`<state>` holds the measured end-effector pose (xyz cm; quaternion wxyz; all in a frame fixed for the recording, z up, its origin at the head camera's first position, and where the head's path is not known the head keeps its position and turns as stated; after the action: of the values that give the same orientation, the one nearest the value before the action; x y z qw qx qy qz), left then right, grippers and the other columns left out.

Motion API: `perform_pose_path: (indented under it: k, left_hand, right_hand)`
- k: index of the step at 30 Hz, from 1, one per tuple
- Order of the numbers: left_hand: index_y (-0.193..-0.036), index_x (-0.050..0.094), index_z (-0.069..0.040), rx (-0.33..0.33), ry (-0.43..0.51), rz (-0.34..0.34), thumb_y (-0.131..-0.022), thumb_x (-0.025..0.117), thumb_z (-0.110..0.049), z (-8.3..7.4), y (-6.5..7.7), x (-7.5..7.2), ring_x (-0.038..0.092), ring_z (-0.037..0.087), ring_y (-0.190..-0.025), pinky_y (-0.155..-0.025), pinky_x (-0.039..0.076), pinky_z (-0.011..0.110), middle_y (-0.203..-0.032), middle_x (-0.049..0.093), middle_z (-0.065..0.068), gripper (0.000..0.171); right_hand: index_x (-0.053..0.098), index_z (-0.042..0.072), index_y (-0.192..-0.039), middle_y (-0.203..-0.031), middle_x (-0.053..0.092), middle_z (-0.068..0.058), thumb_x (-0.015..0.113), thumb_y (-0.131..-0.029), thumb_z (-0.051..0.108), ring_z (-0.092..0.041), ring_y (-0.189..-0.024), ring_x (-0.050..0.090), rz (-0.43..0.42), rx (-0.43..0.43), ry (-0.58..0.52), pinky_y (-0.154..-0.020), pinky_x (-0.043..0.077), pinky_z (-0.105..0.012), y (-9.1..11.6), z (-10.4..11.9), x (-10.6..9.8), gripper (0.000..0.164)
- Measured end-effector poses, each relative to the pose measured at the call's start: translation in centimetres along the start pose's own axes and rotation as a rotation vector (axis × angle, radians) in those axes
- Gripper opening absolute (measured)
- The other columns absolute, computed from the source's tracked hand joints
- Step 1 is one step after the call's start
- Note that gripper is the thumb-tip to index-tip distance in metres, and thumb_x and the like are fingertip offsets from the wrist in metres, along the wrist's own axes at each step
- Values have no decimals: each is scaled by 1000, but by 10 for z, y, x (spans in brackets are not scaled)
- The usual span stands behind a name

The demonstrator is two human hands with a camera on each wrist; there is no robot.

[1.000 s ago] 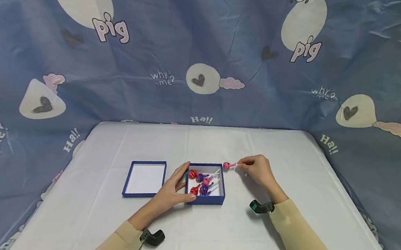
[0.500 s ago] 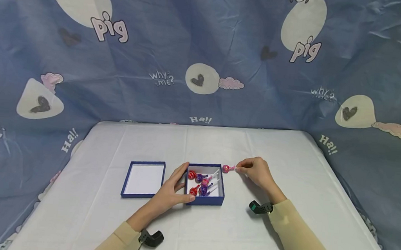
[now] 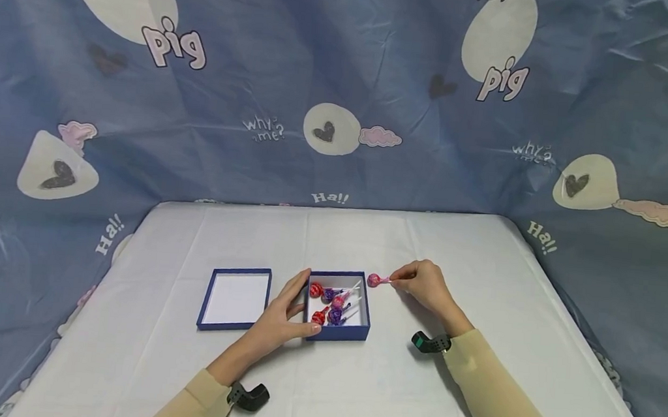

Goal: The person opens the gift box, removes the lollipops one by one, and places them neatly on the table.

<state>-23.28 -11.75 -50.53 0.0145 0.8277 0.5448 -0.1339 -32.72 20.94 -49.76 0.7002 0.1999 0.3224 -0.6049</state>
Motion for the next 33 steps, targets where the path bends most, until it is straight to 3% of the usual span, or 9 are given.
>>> perform_pose_path:
  k: [10, 19, 27, 33]
  left_hand:
    - [-161, 16, -37, 22, 1, 2, -82, 86, -22, 1, -1, -2, 14, 18, -151, -115, 34, 30, -168, 8, -2, 107]
    - [-160, 15, -39, 1, -9, -4, -81, 86, -25, 0, -2, -3, 15, 17, -151, -115, 34, 31, -168, 7, 0, 107]
    - [-161, 15, -38, -2, -9, -3, -81, 86, -26, 1, -2, -1, 15, 17, -151, -115, 34, 31, -169, 7, 1, 108]
    - [-160, 15, -39, -8, -5, -2, -81, 87, -26, 1, -1, -1, 14, 16, -151, -115, 34, 30, -169, 6, 1, 108]
  right_hand:
    - [82, 12, -86, -83, 74, 3, 83, -83, 10, -16, -75, 62, -10, -2, -9, -66, 51, -31, -2, 2, 2, 4]
    - [82, 15, -86, -86, 74, 2, 84, -82, 9, -16, -79, 62, -13, -4, 15, -70, 51, -31, -4, 3, 1, 8]
    - [80, 13, -90, -81, 72, 1, 83, -81, 7, -17, -72, 60, 25, 36, -50, -57, 52, -27, -1, 5, -4, 12]
    - [79, 12, -94, -82, 72, 1, 83, -81, 7, -17, -73, 62, 32, 31, -64, -60, 53, -28, -1, 7, -5, 15]
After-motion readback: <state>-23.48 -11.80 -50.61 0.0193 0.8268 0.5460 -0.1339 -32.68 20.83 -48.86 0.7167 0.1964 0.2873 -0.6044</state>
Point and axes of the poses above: each hand's wrist, its own y-axis away from the middle knuckle, its own x-axis out of the palm, z = x × y, the point moved 3 cm from there along -y, towards the middle knuckle
